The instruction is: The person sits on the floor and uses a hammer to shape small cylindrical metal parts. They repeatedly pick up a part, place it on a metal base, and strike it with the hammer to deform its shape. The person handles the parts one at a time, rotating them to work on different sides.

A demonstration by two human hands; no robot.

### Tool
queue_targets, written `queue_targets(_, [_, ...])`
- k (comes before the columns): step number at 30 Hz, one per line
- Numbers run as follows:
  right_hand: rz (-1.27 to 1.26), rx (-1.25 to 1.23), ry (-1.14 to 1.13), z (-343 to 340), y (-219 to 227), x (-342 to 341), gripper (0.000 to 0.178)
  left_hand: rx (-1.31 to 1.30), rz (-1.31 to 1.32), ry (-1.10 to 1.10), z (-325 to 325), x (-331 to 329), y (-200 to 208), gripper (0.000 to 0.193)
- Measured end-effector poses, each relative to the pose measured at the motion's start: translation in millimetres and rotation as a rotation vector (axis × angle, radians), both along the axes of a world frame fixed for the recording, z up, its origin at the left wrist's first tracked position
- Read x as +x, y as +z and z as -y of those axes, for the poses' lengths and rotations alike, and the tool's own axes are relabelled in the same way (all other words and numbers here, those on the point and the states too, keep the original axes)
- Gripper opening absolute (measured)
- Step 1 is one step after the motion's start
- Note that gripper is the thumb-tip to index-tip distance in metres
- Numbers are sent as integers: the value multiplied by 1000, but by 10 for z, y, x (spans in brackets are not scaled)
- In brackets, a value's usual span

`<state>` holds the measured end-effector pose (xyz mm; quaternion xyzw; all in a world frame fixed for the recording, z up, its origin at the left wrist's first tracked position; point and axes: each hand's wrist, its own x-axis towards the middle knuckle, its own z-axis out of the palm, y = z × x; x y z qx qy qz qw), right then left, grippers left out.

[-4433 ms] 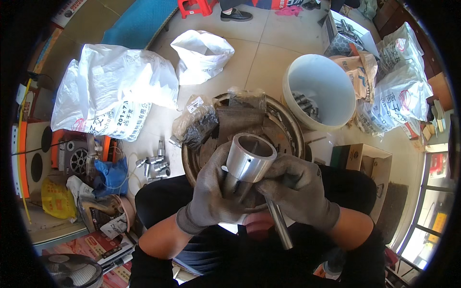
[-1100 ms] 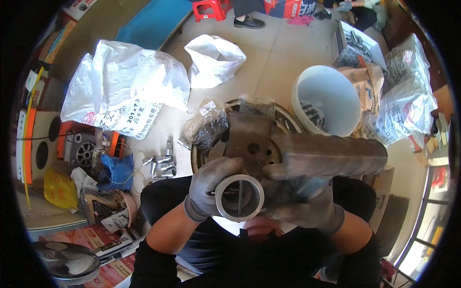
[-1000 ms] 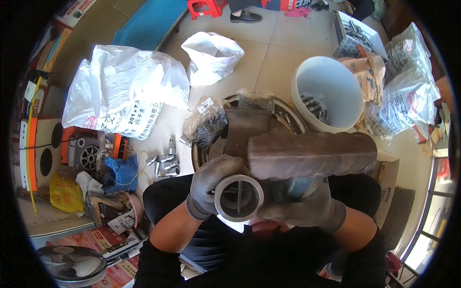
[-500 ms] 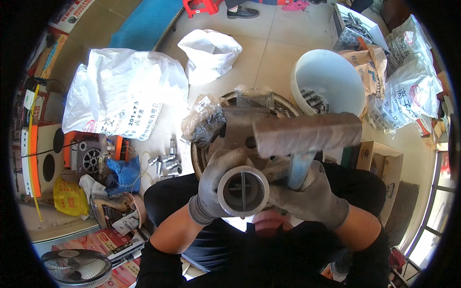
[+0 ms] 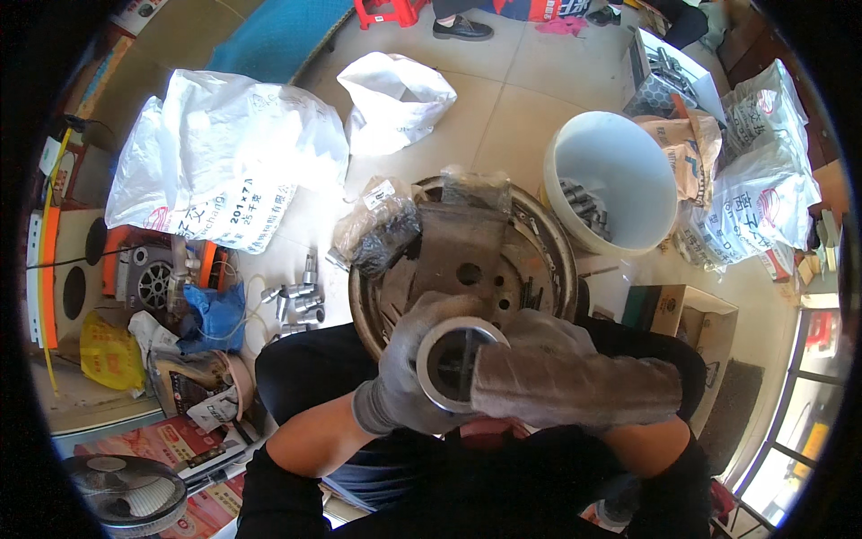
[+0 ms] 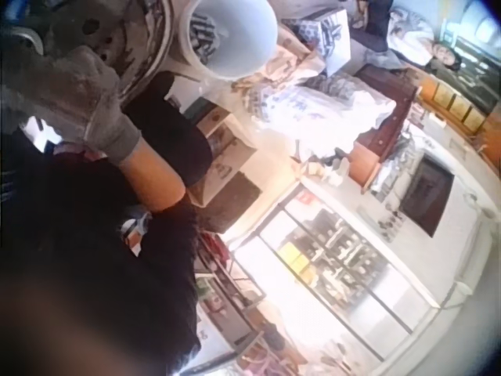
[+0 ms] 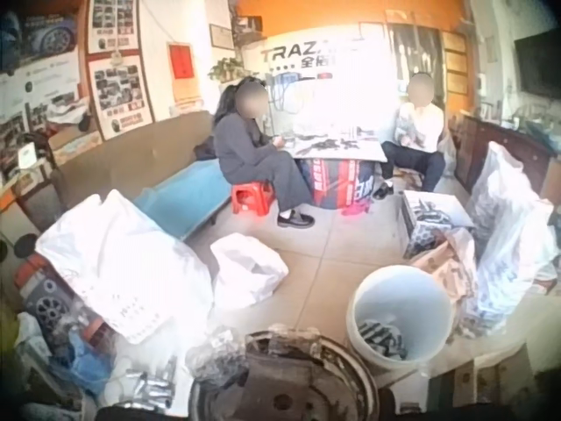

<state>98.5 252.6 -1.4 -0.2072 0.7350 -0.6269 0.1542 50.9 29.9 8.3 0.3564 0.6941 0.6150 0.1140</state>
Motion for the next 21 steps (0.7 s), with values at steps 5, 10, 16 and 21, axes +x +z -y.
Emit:
queue_targets(5, [93,-389,-361,159,166,52,23,-58,-34,203,-136,-8,31,75])
queue_targets(10, [321,-359,-392,110,465,-16,19,111,309,278,-247,-92,26,80])
queue_targets(16, [103,-344,-399,123,544,-78,26,-20,-118,79,-168,-161,150,89])
queue_targets(21, [-128,-282,-301,151,497,-10,38,-74,-101,24,-45,-72,329,87])
